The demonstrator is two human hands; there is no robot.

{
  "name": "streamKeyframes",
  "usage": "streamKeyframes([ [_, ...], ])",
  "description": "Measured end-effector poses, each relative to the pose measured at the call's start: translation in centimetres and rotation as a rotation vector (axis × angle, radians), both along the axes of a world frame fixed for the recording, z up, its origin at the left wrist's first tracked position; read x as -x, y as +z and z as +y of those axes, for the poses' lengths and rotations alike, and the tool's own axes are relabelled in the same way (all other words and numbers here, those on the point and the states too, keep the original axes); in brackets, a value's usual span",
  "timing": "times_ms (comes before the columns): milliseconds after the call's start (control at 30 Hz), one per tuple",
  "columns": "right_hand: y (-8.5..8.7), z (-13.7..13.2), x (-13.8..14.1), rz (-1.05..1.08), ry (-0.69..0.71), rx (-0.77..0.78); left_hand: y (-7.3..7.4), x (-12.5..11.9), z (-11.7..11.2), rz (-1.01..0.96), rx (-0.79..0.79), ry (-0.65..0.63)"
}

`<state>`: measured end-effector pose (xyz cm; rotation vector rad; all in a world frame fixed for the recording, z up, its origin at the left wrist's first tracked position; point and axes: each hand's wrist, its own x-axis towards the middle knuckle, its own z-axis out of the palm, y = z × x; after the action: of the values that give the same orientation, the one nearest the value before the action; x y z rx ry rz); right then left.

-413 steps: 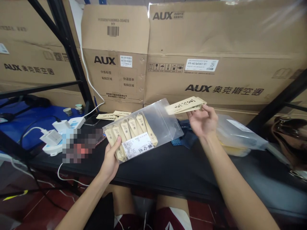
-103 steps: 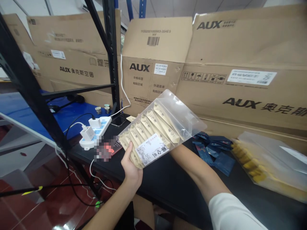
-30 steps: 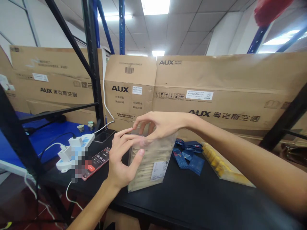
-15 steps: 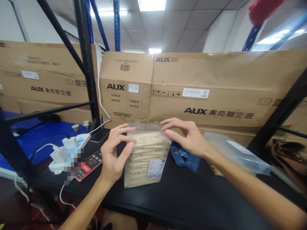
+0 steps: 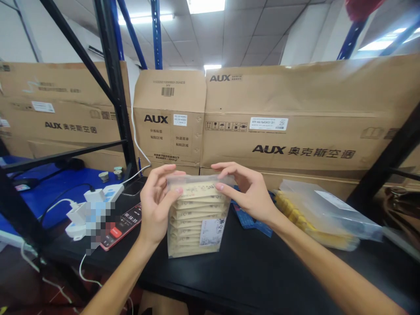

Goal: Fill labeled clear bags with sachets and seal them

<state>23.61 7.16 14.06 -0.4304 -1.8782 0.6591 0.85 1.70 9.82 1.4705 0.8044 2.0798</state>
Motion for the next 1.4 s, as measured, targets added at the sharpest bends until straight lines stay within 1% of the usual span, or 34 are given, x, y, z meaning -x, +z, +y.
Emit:
streamKeyframes([
  [133, -0.6, 0.2, 0.6, 0.045, 0.021, 0.147, 0.1, -0.1, 0.4, 0.040, -0.017, 0.062],
  [200, -0.9, 0.2, 0.8, 0.078, 0.011, 0.190, 0.0, -0.2, 0.5, 0.035, -0.028, 0.094],
  [333, -1.3, 0.1, 1.1, 0.098, -0.029, 0.186, -0.2, -0.6, 0.6, 0.006, -0.041, 0.133],
  [567, -1.5, 0.1, 1.3, 0.151, -0.007, 0.219, -0.2, -0.8, 0.7, -0.031, -0.032, 0.171],
  [800, -1.6, 0.2, 1.3, 0.141, 0.006, 0.270, -0.2, -0.8, 0.8, -0.038, 0.004, 0.175],
  [967, -1.6, 0.1, 1.4, 0.157, 0.021, 0.267, 0.0, -0.9, 0.7, -0.062, 0.004, 0.153],
  [1100, -1.6, -0.1, 1.4, 0.166, -0.019, 0.255, 0.1, -1.0, 0.5, -0.068, 0.016, 0.142],
  [1233, -1.6, -0.3, 1.3, 0.150, -0.048, 0.333, 0.4, -0.9, 0.2, -0.116, 0.071, 0.079],
  [1333, -1.5, -0.4, 1.1, 0.132, -0.025, 0.416, 1.5, -0.2, 0.0, -0.143, 0.167, -0.004],
  [1400, -1.5, -0.5, 1.1, 0.141, -0.008, 0.470, 2.8, 0.4, -0.1, -0.034, 0.220, -0.025],
])
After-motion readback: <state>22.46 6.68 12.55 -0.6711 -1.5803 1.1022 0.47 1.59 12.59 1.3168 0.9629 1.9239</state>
